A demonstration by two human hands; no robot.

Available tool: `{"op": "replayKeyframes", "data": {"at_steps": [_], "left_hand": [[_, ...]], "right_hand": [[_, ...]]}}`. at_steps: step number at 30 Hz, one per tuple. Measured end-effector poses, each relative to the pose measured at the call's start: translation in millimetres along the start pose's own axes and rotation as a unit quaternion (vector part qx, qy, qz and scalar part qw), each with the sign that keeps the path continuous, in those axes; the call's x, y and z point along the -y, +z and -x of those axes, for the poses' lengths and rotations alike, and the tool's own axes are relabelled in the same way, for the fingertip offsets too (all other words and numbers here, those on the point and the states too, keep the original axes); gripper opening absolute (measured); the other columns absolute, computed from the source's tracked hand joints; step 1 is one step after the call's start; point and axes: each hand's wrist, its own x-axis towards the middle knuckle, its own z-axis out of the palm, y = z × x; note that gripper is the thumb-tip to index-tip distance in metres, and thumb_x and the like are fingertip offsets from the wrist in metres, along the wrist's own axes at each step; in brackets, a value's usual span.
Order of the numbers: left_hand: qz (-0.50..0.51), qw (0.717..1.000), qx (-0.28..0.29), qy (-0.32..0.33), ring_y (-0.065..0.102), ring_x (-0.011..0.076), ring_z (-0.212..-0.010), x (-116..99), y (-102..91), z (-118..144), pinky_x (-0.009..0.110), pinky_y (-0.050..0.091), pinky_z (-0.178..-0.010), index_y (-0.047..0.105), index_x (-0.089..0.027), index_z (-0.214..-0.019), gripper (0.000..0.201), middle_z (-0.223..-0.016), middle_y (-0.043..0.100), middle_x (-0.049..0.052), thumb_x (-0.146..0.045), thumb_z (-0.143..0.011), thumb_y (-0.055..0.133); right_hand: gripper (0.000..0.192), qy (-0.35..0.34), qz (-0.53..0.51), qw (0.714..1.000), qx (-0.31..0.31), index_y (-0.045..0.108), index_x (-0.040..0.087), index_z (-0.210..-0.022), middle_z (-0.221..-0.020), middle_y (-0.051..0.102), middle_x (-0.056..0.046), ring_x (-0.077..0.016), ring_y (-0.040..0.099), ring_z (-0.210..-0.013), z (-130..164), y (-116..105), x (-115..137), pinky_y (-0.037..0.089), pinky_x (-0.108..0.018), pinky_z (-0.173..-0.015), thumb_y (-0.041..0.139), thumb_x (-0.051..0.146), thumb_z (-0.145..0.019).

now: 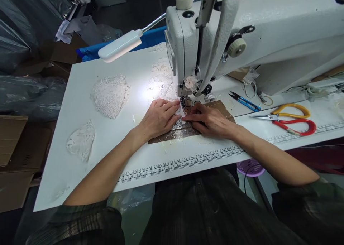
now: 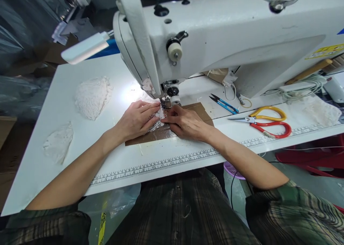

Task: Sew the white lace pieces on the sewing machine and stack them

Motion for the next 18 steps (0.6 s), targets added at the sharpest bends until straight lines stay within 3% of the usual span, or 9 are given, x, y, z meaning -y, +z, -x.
{"op": "replayKeyframes", "data": {"at_steps": [18], "left_hand": [[0.019,0.999,-0.032,0.016,0.06,0.0255,-0.117,6.9,9.3,-0.5,0.048,0.048,-0.095,0.06,-0.02,-0.13,0.037,-0.138,0.062,0.007,-0.035,-0.1,0.043]], "right_hand": [[0.035,0.02,-0.007,1.0,-0.001,0.074,0.025,-0.118,-0.107,0.056,-0.01,-0.0212,0.06,-0.092,1.0,0.4,2.8,0.054,-0.041,-0.084,0.046,0.023,-0.096]]}}
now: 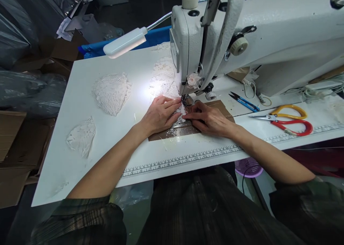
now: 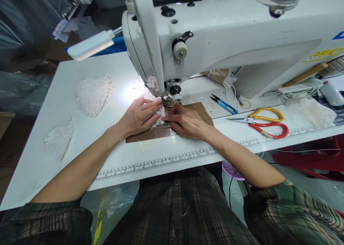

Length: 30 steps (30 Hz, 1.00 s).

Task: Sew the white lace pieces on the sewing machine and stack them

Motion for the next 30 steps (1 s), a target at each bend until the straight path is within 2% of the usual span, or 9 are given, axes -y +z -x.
{"op": "replayKeyframes", "data": {"at_steps": [8,15,19,25,28,30], "left_hand": [[0.006,1.0,0.0,-0.005,0.06,0.0265,-0.117,0.1,0.4,0.3,0.051,0.048,-0.097,0.061,-0.021,-0.13,0.036,-0.135,0.064,0.007,-0.034,-0.099,0.047],[-0.01,1.0,0.004,-0.005,0.059,0.0268,-0.118,-4.3,-2.9,1.1,0.058,0.04,-0.11,0.06,-0.021,-0.131,0.036,-0.135,0.064,0.007,-0.032,-0.099,0.046],[-0.015,1.0,0.01,-0.006,0.059,0.027,-0.118,-5.1,-3.7,1.5,0.059,0.041,-0.109,0.059,-0.023,-0.132,0.036,-0.135,0.064,0.006,-0.031,-0.099,0.047],[-0.053,0.999,0.001,0.002,0.059,0.0298,-0.117,-8.9,-1.7,0.4,0.061,0.041,-0.108,0.06,-0.02,-0.129,0.033,-0.137,0.062,0.01,-0.029,-0.1,0.048],[-0.079,0.997,-0.011,0.01,0.061,0.0293,-0.11,-12.1,-0.8,-2.1,0.061,0.042,-0.106,0.062,-0.016,-0.124,0.03,-0.13,0.064,0.014,-0.023,-0.098,0.049],[-0.087,0.996,-0.019,0.032,0.064,0.0257,-0.103,-13.2,-0.6,-3.5,0.057,0.046,-0.104,0.065,-0.016,-0.117,0.026,-0.12,0.068,0.012,-0.017,-0.098,0.047]], "right_hand": [[0.034,0.007,0.0,1.0,0.0,0.074,0.028,-0.117,-0.107,0.056,-0.009,-0.02,0.06,-0.091,-0.1,0.2,0.5,0.055,-0.04,-0.085,0.049,0.022,-0.095],[0.034,0.002,0.0,1.0,-0.007,0.074,0.027,-0.117,-0.106,0.056,-0.009,-0.0197,0.06,-0.092,-0.8,1.3,0.2,0.056,-0.039,-0.084,0.05,0.022,-0.094],[0.033,0.011,0.002,1.0,-0.003,0.074,0.028,-0.117,-0.106,0.056,-0.008,-0.0195,0.06,-0.092,-0.6,1.3,0.9,0.055,-0.039,-0.085,0.051,0.023,-0.094],[0.033,0.022,-0.015,1.0,-0.013,0.074,0.025,-0.116,-0.106,0.056,-0.009,-0.0196,0.06,-0.091,-0.1,1.9,1.2,0.055,-0.039,-0.083,0.05,0.023,-0.094],[0.032,0.021,-0.022,0.999,-0.016,0.075,0.026,-0.114,-0.105,0.056,-0.008,-0.0186,0.06,-0.091,0.0,2.4,0.4,0.055,-0.038,-0.085,0.051,0.022,-0.093],[0.032,0.02,-0.026,0.999,-0.015,0.075,0.027,-0.112,-0.105,0.056,-0.007,-0.0181,0.06,-0.09,0.1,2.8,-0.2,0.055,-0.038,-0.085,0.051,0.021,-0.093]]}}
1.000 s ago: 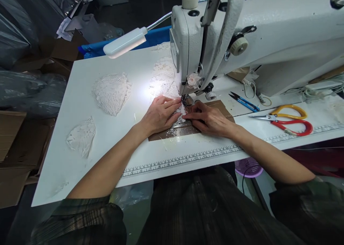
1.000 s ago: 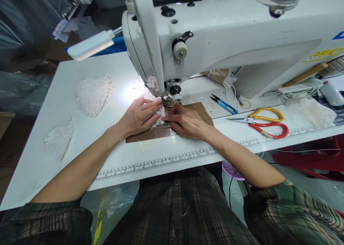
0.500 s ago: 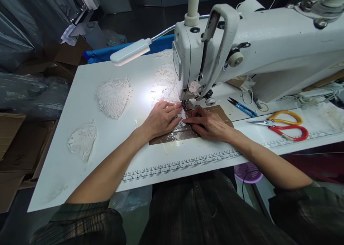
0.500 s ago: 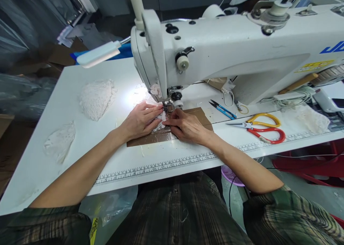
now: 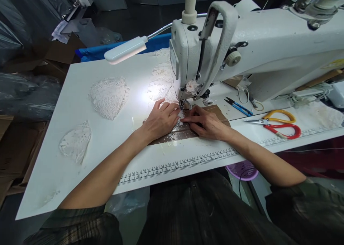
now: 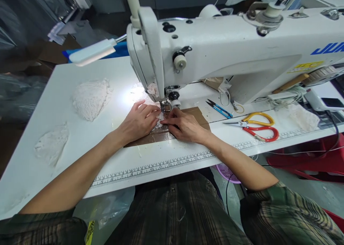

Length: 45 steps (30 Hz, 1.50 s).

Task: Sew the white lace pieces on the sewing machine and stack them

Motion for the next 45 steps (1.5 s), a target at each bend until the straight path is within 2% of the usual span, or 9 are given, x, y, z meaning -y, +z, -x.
{"op": "replayKeyframes", "data": {"at_steps": [3,8,16,26,30,35,38,41,45], "left_hand": [[-0.001,0.999,-0.013,0.035,0.066,0.0207,-0.093,0.7,-0.4,0.0,0.05,0.05,-0.101,0.069,-0.019,-0.106,0.024,-0.109,0.073,0.007,-0.016,-0.098,0.046],[0.023,0.998,-0.031,0.045,0.068,0.0199,-0.09,3.8,-1.0,2.1,0.048,0.05,-0.101,0.072,-0.02,-0.104,0.021,-0.113,0.074,0.006,-0.022,-0.096,0.052],[0.045,0.999,-0.018,0.005,0.069,0.019,-0.087,3.7,-2.3,0.0,0.049,0.048,-0.104,0.073,-0.023,-0.104,0.023,-0.111,0.075,0.003,-0.024,-0.096,0.052],[0.052,0.998,-0.021,-0.014,0.067,0.0218,-0.097,4.2,0.5,0.3,0.048,0.05,-0.101,0.072,-0.021,-0.112,0.024,-0.114,0.072,0.007,-0.023,-0.097,0.053],[0.026,0.999,-0.019,-0.04,0.065,0.0222,-0.093,-2.3,4.2,-0.7,0.046,0.05,-0.096,0.07,-0.019,-0.115,0.025,-0.115,0.071,0.008,-0.024,-0.098,0.052],[-0.032,0.995,-0.043,-0.088,0.063,0.0232,-0.09,-14.1,9.2,-4.9,0.044,0.047,-0.09,0.068,-0.018,-0.111,0.024,-0.114,0.07,0.008,-0.025,-0.099,0.049],[-0.03,0.993,-0.034,-0.107,0.062,0.0237,-0.091,-18.5,10.4,-8.0,0.043,0.045,-0.087,0.068,-0.019,-0.109,0.023,-0.114,0.069,0.008,-0.024,-0.099,0.048],[-0.015,0.994,-0.033,-0.107,0.06,0.0245,-0.09,-18.4,9.2,-9.3,0.044,0.043,-0.084,0.067,-0.018,-0.106,0.022,-0.114,0.069,0.01,-0.024,-0.099,0.047],[0.009,0.994,-0.068,-0.084,0.06,0.026,-0.095,-6.7,0.2,-6.6,0.043,0.046,-0.08,0.064,-0.015,-0.109,0.021,-0.112,0.067,0.014,-0.026,-0.098,0.05]], "right_hand": [[0.032,-0.001,-0.003,1.0,0.0,0.075,0.027,-0.114,-0.105,0.056,-0.007,-0.0183,0.059,-0.091,0.0,0.3,-0.3,0.055,-0.039,-0.087,0.051,0.02,-0.093],[0.036,0.012,-0.01,1.0,0.008,0.073,0.027,-0.119,-0.106,0.056,-0.008,-0.0189,0.059,-0.093,-0.4,-1.5,2.1,0.054,-0.039,-0.088,0.05,0.018,-0.093],[0.035,0.017,-0.011,1.0,0.017,0.074,0.027,-0.116,-0.105,0.056,-0.008,-0.0195,0.058,-0.092,-2.4,-3.6,2.1,0.054,-0.039,-0.085,0.052,0.018,-0.092],[0.037,0.045,0.034,0.998,0.032,0.07,0.025,-0.123,-0.108,0.058,-0.01,-0.0211,0.061,-0.09,-5.5,-6.8,5.5,0.055,-0.04,-0.084,0.045,0.022,-0.097],[0.038,0.052,0.058,0.996,0.043,0.069,0.022,-0.125,-0.106,0.058,-0.012,-0.0219,0.061,-0.086,-8.5,-7.7,6.1,0.055,-0.041,-0.082,0.042,0.022,-0.098],[0.04,0.04,0.053,0.998,0.011,0.069,0.02,-0.126,-0.109,0.056,-0.014,-0.0209,0.06,-0.081,-9.8,-5.8,1.1,0.055,-0.04,-0.077,0.043,0.021,-0.096],[0.038,0.052,-0.006,0.998,-0.024,0.07,0.018,-0.123,-0.099,0.059,-0.011,-0.018,0.059,-0.078,-8.2,-9.0,-2.2,0.053,-0.035,-0.075,0.046,0.022,-0.094],[0.038,0.091,-0.06,0.992,-0.06,0.069,0.018,-0.124,-0.086,0.06,-0.005,-0.0156,0.057,-0.074,-7.0,-14.0,-3.2,0.05,-0.03,-0.069,0.048,0.022,-0.093],[0.034,0.108,-0.052,0.989,-0.085,0.073,0.017,-0.114,-0.08,0.06,-0.003,-0.0157,0.056,-0.073,-7.4,-16.6,-3.5,0.045,-0.028,-0.065,0.049,0.02,-0.091]]}}
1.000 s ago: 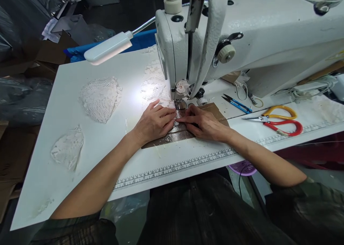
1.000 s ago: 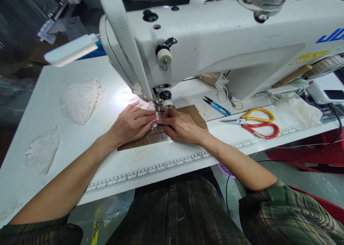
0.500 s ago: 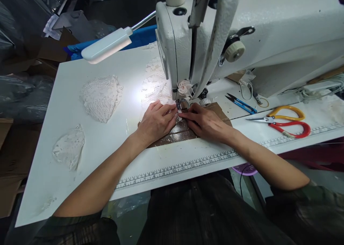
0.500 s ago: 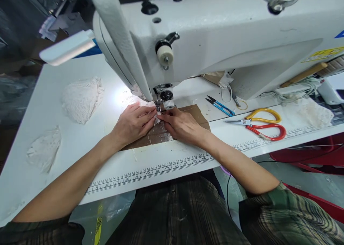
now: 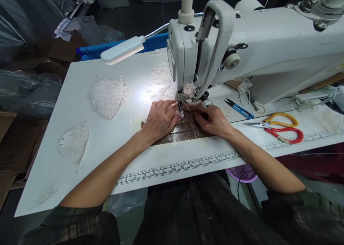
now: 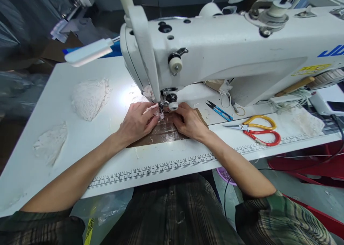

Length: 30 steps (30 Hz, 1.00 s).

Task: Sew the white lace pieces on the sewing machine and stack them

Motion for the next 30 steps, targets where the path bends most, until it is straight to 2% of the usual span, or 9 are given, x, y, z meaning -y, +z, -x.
{"op": "replayKeyframes", "data": {"at_steps": [4,8,10,16,19,21,24,26,30], "left_hand": [[0.096,0.992,-0.002,0.086,0.063,0.0216,-0.092,17.1,-9.5,0.3,0.038,0.053,-0.079,0.065,-0.014,-0.104,0.016,-0.103,0.068,0.012,-0.024,-0.096,0.056],[0.151,0.979,0.027,0.134,0.065,0.02,-0.094,21.7,-4.5,0.3,0.035,0.057,-0.081,0.067,-0.014,-0.1,0.013,-0.102,0.069,0.012,-0.023,-0.096,0.058],[0.161,0.98,0.019,0.116,0.066,0.0185,-0.09,20.0,-0.3,-0.6,0.033,0.057,-0.079,0.067,-0.013,-0.096,0.014,-0.098,0.07,0.011,-0.021,-0.097,0.056],[0.233,0.97,-0.045,-0.061,0.058,0.0107,-0.065,14.2,-1.4,-4.6,0.025,0.049,-0.058,0.066,-0.015,-0.09,0.012,-0.081,0.067,0.003,-0.021,-0.096,0.057],[0.242,0.967,-0.034,-0.074,0.058,0.01,-0.064,11.3,-3.2,-4.6,0.025,0.048,-0.057,0.066,-0.016,-0.09,0.012,-0.085,0.069,0.003,-0.022,-0.095,0.057],[0.234,0.97,-0.023,-0.057,0.062,0.0112,-0.07,9.5,-2.9,-3.6,0.025,0.051,-0.06,0.067,-0.016,-0.092,0.013,-0.09,0.07,0.004,-0.022,-0.095,0.056],[0.205,0.979,0.003,-0.006,0.067,0.0157,-0.085,8.2,-1.0,-1.3,0.03,0.055,-0.073,0.068,-0.017,-0.096,0.013,-0.096,0.071,0.006,-0.022,-0.095,0.056],[0.17,0.985,0.021,0.032,0.068,0.0186,-0.091,8.6,0.2,0.3,0.035,0.055,-0.079,0.069,-0.017,-0.097,0.012,-0.099,0.072,0.007,-0.023,-0.094,0.059],[0.117,0.99,0.031,0.069,0.067,0.0199,-0.087,11.4,0.6,1.9,0.036,0.052,-0.077,0.07,-0.019,-0.095,0.012,-0.1,0.074,0.007,-0.026,-0.093,0.061]], "right_hand": [[0.029,0.005,0.004,1.0,-0.003,0.072,0.014,-0.107,-0.079,0.061,-0.004,-0.0159,0.055,-0.072,-0.8,2.1,0.3,0.043,-0.029,-0.064,0.049,0.02,-0.09],[0.025,0.005,0.003,1.0,-0.003,0.069,0.011,-0.101,-0.079,0.063,-0.006,-0.0144,0.054,-0.066,-0.9,4.6,1.5,0.043,-0.029,-0.062,0.05,0.02,-0.089],[0.023,-0.011,0.011,1.0,-0.003,0.068,0.01,-0.1,-0.08,0.064,-0.006,-0.014,0.054,-0.065,0.1,4.9,1.9,0.044,-0.029,-0.063,0.05,0.02,-0.089],[0.028,-0.076,0.066,0.993,0.056,0.064,0.016,-0.114,-0.101,0.065,-0.01,-0.0187,0.059,-0.079,5.0,5.4,3.0,0.049,-0.034,-0.074,0.044,0.025,-0.096],[0.039,-0.084,0.121,0.986,0.084,0.06,0.019,-0.13,-0.11,0.061,-0.013,-0.0218,0.059,-0.085,5.2,7.7,3.7,0.051,-0.038,-0.075,0.04,0.028,-0.099],[0.043,-0.084,0.149,0.98,0.102,0.058,0.019,-0.136,-0.112,0.059,-0.014,-0.0231,0.059,-0.087,4.8,8.9,3.9,0.052,-0.04,-0.075,0.04,0.029,-0.098],[0.04,-0.086,0.15,0.977,0.122,0.063,0.02,-0.131,-0.113,0.056,-0.014,-0.0238,0.058,-0.089,4.9,8.0,3.3,0.053,-0.041,-0.077,0.044,0.029,-0.097],[0.036,-0.096,0.113,0.981,0.127,0.068,0.022,-0.124,-0.113,0.057,-0.013,-0.024,0.058,-0.092,5.5,4.9,2.2,0.053,-0.041,-0.082,0.049,0.028,-0.095],[0.033,-0.106,-0.006,0.986,0.126,0.073,0.024,-0.114,-0.109,0.062,-0.009,-0.0214,0.06,-0.098,4.8,-6.4,-0.7,0.05,-0.037,-0.09,0.05,0.02,-0.091]]}}
